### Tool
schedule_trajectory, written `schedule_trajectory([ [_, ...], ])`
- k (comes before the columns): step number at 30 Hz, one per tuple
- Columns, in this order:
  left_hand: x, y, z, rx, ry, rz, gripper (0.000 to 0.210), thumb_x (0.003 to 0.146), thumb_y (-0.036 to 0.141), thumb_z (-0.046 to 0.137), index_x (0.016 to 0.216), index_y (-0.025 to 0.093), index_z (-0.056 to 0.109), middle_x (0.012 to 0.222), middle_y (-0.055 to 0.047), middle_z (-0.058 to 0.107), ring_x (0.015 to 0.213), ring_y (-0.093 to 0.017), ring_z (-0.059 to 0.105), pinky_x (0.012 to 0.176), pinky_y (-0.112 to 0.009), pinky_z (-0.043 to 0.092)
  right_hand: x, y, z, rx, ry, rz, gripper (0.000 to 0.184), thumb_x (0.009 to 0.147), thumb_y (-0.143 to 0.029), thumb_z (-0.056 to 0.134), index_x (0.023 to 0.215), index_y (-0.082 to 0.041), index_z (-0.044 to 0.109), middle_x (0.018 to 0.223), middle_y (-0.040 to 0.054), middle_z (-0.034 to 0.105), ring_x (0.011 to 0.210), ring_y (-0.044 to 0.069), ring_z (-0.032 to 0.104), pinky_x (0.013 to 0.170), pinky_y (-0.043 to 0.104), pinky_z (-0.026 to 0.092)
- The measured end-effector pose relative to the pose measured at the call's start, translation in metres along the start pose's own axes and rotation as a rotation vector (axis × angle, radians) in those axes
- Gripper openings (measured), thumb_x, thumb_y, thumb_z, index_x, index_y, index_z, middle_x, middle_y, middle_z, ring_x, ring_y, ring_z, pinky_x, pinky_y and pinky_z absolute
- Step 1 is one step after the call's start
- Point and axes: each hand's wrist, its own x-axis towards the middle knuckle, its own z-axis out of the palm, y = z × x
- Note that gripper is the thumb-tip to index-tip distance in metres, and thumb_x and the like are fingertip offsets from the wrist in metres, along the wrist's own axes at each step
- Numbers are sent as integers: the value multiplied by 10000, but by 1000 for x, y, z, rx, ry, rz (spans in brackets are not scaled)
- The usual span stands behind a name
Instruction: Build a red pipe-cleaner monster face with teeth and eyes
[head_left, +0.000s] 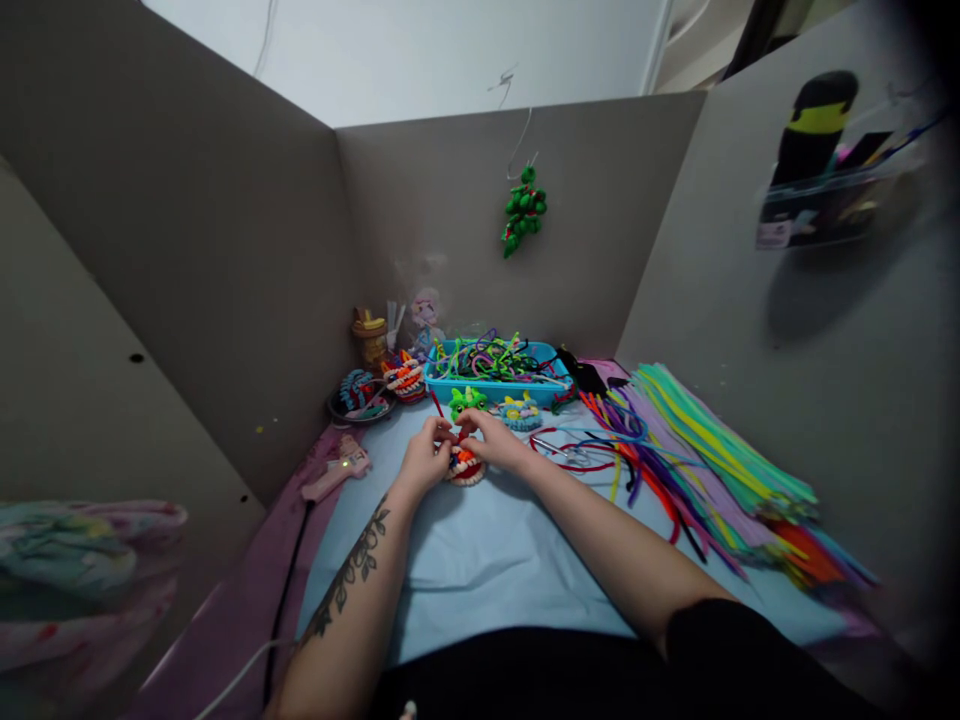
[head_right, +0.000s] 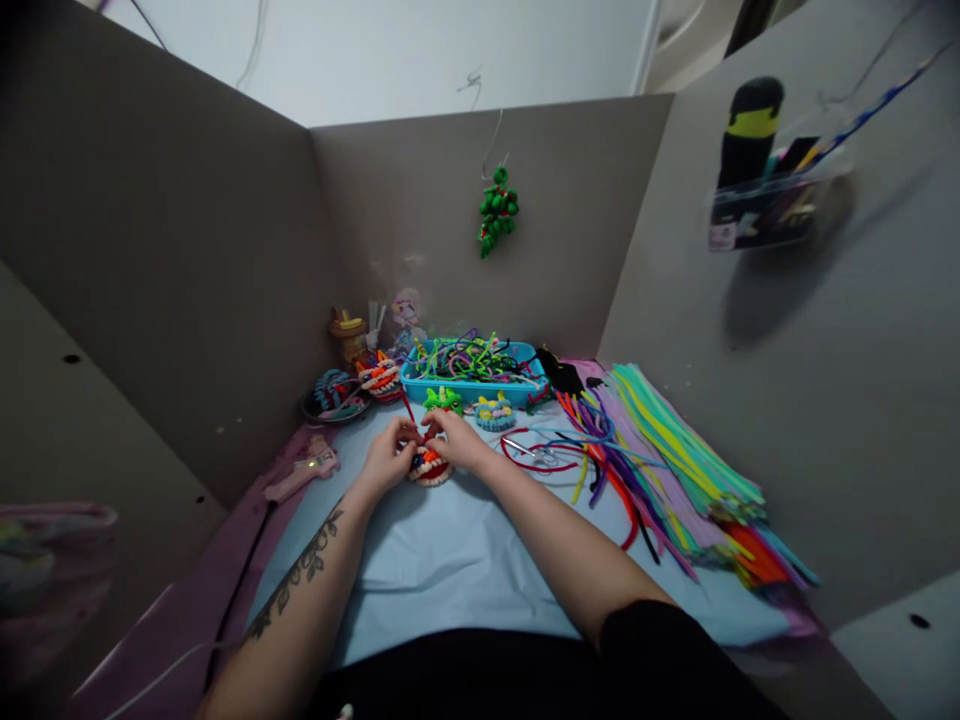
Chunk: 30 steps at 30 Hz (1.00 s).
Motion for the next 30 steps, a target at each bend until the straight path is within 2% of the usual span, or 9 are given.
schedule_trajectory([
  [4, 0, 0, -1, 55, 10, -4, 259, 733, 81, 449, 962, 201, 462, 818, -15, 672, 778, -150, 635, 668, -256, 455, 0, -3, -6, 130, -33, 81, 367, 669, -80, 569, 1023, -167, 527, 876, 21, 627, 831, 156, 603, 765, 291, 440],
  [8, -1, -1, -1, 111, 23, 10, 249, 738, 94, 453, 961, 206, 462, 824, -11, 674, 798, -157, 637, 700, -277, 460, -1, -5, -12, 141, 17, 137, 310, 678, -93, 543, 978, -167, 526, 878, 17, 631, 841, 154, 605, 766, 294, 435],
  [16, -2, 3, -4, 182, 5, 14, 201, 767, 161, 477, 961, 208, 483, 816, -14, 683, 772, -169, 638, 679, -285, 449, -1, -7, -4, 5, 10, 30, 278, 636, -52, 548, 886, -173, 552, 800, 3, 622, 790, 152, 582, 748, 277, 435],
  [25, -1, 8, -2, 197, 34, 55, 209, 774, 183, 491, 980, 203, 512, 863, -24, 673, 822, -167, 625, 727, -295, 455, 1, -9, -7, 64, 47, 105, 288, 610, -20, 504, 852, -175, 514, 764, -21, 592, 741, 136, 575, 708, 255, 430],
  [30, 5, 9, 2, 175, -12, 61, 266, 770, 206, 515, 1036, 208, 522, 874, -26, 681, 804, -168, 628, 697, -282, 460, -11, -10, -15, -119, 40, -47, 179, 667, -46, 507, 771, -190, 530, 761, -2, 585, 775, 160, 532, 738, 278, 405],
])
